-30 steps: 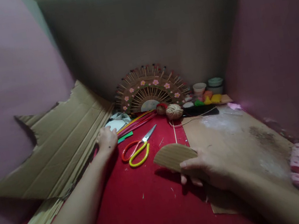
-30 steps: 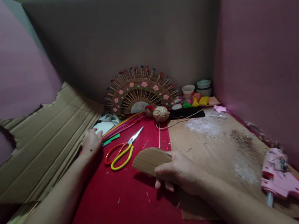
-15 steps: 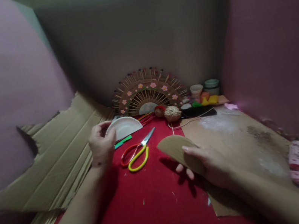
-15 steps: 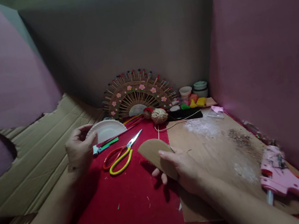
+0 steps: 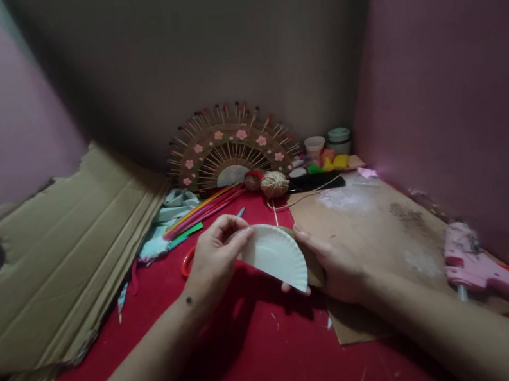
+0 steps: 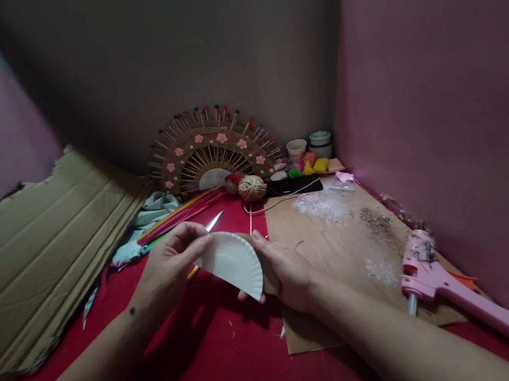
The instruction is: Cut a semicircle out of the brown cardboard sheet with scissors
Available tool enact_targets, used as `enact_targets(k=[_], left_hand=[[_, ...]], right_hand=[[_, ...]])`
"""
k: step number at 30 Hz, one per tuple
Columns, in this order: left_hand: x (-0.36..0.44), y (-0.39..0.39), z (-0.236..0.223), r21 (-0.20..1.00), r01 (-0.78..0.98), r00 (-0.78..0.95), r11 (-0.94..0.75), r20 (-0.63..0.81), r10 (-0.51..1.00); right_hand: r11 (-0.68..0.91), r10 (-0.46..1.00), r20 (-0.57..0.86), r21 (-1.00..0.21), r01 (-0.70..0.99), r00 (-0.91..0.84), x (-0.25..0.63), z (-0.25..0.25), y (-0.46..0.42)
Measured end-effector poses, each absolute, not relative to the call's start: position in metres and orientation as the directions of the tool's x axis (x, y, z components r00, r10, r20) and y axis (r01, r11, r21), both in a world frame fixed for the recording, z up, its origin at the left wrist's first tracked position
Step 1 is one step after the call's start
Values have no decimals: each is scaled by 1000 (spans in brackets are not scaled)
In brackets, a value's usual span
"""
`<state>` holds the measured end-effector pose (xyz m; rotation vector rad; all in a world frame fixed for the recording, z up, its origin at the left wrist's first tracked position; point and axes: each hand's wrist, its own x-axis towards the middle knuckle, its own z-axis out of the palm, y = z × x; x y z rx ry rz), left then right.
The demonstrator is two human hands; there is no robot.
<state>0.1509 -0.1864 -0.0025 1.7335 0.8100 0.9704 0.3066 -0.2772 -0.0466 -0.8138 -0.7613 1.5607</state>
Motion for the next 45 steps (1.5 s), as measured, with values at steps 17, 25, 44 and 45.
enact_targets(k=[17,25,44,45], left_hand=[[156,-187,-17,924,153,630,-351,182,755],[154,-190,-17,894,227,644,-385,159,748],[154,-193,-20,811,321,636,-488,197,746],[154,-193,-18,839,303,641,-452,172,748]], right_hand=[[-185,981,-124,-830,-526,-149,315,-48,-280],[-265,957,-130,-756,-599,-259,320,-39,-281],[-202,971,-87,-801,-564,-224,322,-47,-278],[-199,971,-85,-803,-562,-222,322,-46,-278]])
